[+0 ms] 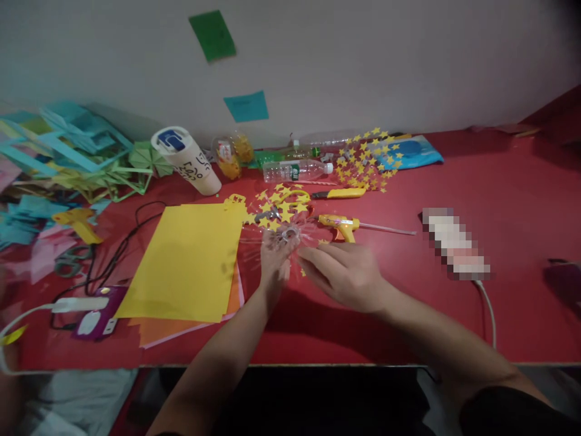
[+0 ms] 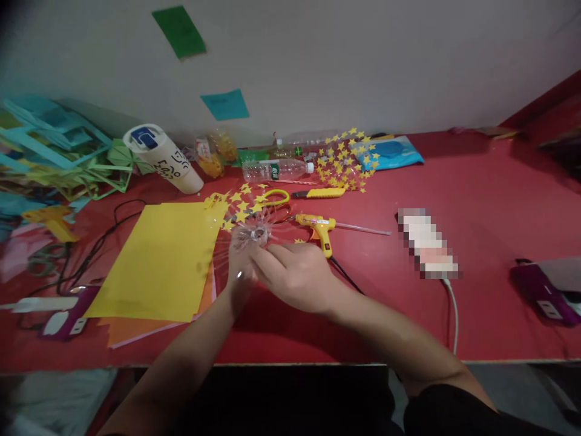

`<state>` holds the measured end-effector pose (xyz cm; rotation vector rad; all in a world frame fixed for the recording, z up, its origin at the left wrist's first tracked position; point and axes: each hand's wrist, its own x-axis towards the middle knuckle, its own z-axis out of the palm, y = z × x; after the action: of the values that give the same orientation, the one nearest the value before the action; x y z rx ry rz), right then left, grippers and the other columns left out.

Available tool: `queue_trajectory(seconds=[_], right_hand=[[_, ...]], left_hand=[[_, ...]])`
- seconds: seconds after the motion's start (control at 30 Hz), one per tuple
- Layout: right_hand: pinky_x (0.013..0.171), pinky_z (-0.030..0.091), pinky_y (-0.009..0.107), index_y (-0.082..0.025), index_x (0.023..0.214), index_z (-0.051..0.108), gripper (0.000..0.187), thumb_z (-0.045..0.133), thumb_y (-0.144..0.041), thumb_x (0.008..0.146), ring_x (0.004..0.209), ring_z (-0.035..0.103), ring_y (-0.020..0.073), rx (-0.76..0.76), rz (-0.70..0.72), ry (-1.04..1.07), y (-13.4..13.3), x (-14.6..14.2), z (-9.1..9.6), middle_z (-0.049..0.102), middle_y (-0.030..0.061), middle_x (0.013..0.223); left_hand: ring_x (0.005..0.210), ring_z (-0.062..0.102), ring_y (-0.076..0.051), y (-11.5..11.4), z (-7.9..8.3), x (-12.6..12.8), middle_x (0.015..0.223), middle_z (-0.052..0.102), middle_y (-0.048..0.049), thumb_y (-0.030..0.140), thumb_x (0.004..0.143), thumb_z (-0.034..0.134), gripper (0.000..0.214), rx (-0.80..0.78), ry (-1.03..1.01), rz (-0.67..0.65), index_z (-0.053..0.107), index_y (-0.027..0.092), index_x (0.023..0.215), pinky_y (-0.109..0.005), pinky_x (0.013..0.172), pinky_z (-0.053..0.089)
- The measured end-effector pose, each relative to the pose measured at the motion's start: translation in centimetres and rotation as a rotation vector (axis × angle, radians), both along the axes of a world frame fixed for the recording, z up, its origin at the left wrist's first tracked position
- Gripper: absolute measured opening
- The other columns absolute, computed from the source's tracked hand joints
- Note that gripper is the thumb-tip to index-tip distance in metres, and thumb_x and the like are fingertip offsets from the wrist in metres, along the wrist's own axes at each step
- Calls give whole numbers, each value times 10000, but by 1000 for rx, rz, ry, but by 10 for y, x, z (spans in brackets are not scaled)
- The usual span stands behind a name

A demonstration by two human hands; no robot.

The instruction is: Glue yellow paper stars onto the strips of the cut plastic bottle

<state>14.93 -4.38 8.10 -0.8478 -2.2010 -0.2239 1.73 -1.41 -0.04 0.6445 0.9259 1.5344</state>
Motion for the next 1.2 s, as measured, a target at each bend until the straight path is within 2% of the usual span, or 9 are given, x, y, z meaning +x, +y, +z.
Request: queue_trajectory(seconds=[0.1,0.2,0.4,0.57,0.73,0.83,0.9,1.0,1.2], right_hand=[[495,360,205,-156,884,631,145,489,-183,892,504,540,70,-88,-53,103,2,8,5,676,-8,652],[488,354,211,-171,895,636,165,475,-207,899,500,550,72,-157,-93,97,6,9,2,692,-7,671],[436,278,246,-144,913,650,221,445,-227,912,440,524,88,-83,-124,19,8,-1,-9,663,-2,575],[437,277,238,-144,814,638,204,464,-209,898,434,497,80,-84,-83,50,3,0,-2,626,-6,541],[463,336,201,-179,750,598,157,525,-237,876,449,470,63,-204,-180,272,12,20,14,559,-40,530],[551,427,216,-191,802,607,102,534,-237,856,599,552,98,-323,-230,426,29,34,14,608,1,701],[663,482,265,-194,836,620,76,566,-247,825,770,595,143,-390,-185,448,40,39,10,623,38,839],[845,470,367,-221,845,630,74,588,-272,811,953,589,191,-463,-94,413,45,39,8,622,48,965],[828,471,366,-218,880,619,98,588,-271,804,915,582,184,-582,-18,420,38,32,8,619,46,945]], left_hand=[[746,618,-103,2,-2,-4,783,627,55,253,458,859,451,16,-48,8,542,224,777,-252,760,479],[750,616,-96,2,-2,-5,790,634,56,204,455,847,437,13,-75,-19,553,218,778,-237,760,470],[729,606,-94,-1,1,-3,770,636,57,136,470,791,373,-4,-88,-57,566,213,757,-224,734,456],[746,620,-103,-1,-1,-3,782,651,48,116,480,774,370,10,-76,-78,571,215,773,-235,740,469],[801,642,-115,3,-4,-7,811,666,45,108,501,776,369,15,-65,-28,561,224,778,-245,767,490],[799,644,-111,7,0,-12,826,668,51,93,509,768,374,-1,-82,-17,558,231,786,-248,769,507],[779,642,-103,9,4,-15,816,671,54,92,503,770,380,-5,-91,-12,559,233,786,-236,759,513],[761,638,-93,12,12,-16,804,672,54,94,482,772,382,8,-101,-7,562,225,774,-224,755,519],[809,635,-95,10,25,-18,808,662,49,67,510,744,357,45,-88,-61,566,220,779,-223,794,506]])
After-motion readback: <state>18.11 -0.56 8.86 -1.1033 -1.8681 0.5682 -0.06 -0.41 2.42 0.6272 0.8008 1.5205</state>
